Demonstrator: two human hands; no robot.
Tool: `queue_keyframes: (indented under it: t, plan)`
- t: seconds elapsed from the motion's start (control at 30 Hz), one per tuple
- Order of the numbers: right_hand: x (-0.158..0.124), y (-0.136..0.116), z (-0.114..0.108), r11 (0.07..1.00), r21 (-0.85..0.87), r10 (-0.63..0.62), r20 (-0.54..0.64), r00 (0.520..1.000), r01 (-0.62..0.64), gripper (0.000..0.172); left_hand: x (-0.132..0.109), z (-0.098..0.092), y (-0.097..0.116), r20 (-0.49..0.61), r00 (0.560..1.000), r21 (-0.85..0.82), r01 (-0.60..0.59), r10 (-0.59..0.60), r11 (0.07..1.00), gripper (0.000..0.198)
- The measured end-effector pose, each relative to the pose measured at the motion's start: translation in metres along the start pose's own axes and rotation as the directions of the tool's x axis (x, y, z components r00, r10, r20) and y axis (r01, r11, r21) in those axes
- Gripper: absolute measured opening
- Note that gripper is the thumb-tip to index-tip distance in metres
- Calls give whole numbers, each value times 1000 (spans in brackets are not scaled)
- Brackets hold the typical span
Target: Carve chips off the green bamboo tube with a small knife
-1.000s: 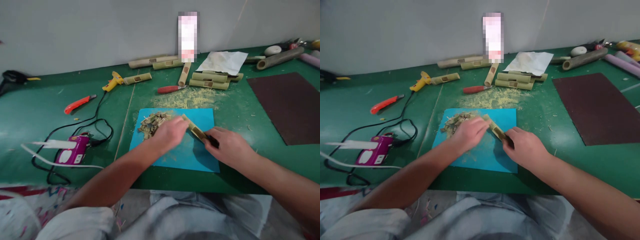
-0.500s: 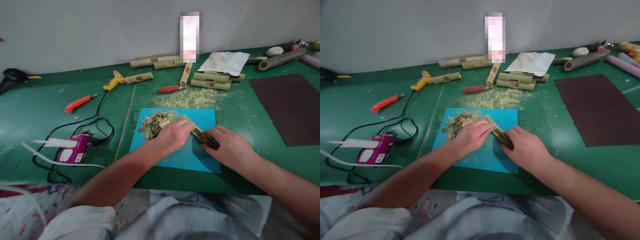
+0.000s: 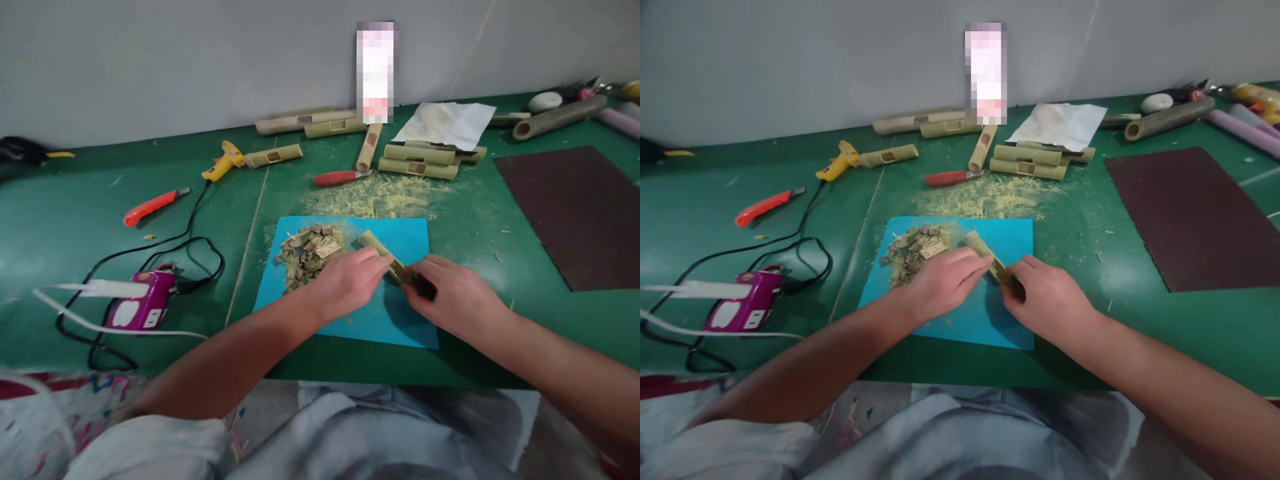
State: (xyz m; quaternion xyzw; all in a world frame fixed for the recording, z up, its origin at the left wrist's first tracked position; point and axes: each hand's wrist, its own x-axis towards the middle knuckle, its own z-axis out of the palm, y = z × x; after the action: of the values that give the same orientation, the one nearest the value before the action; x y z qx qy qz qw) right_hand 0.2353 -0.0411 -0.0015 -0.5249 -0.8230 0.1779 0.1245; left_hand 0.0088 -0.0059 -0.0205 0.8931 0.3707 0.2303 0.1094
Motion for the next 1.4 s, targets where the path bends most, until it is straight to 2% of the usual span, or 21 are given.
queue_keyframes:
  t: [0.17,0.3,0.43,0.53,0.67,0.77,0.9,1.0,1.17,1.3,1.4]
  plan:
    - [1,2,1,1000,3,18,-15,1000,-18,16,2,-2,-13,-112,994,99,26,-15,995,32]
    - [1,3,1,1000,21,4,-1,1000,-4,15,2,-1,-15,-69,997,83,-28,34,996,32]
    - [2,2,0,1000,25,16,-14,1000,-16,16,2,0,-14,-124,992,125,31,-15,992,32]
    - [1,2,0,999,34,9,-1,1000,-9,15,2,-1,-12,-49,999,102,-4,9,995,33]
    - [1,2,0,1000,23,12,-13,1000,-12,16,2,-1,-11,-76,997,120,16,-7,993,32]
    - [2,1,0,1000,18,18,7,1000,-18,14,1,-1,-11,-49,999,95,-8,12,995,31]
    - [2,1,-1,999,16,31,4,1000,-31,15,2,-2,-11,-80,996,123,37,-27,992,31]
    - [1,1,-1,1000,15,18,6,1000,-18,13,2,-2,-11,-28,1000,84,-5,7,996,33]
    - [1,2,0,1000,17,23,-1,1000,-23,14,1,-2,-12,-95,994,140,62,-49,988,33]
    - [1,2,0,1000,29,2,6,1000,-2,10,0,0,-9,-32,999,98,-4,8,995,34]
    - [1,1,-1,1000,7,20,-8,1000,-20,12,1,-1,-10,-98,994,118,54,-43,992,33]
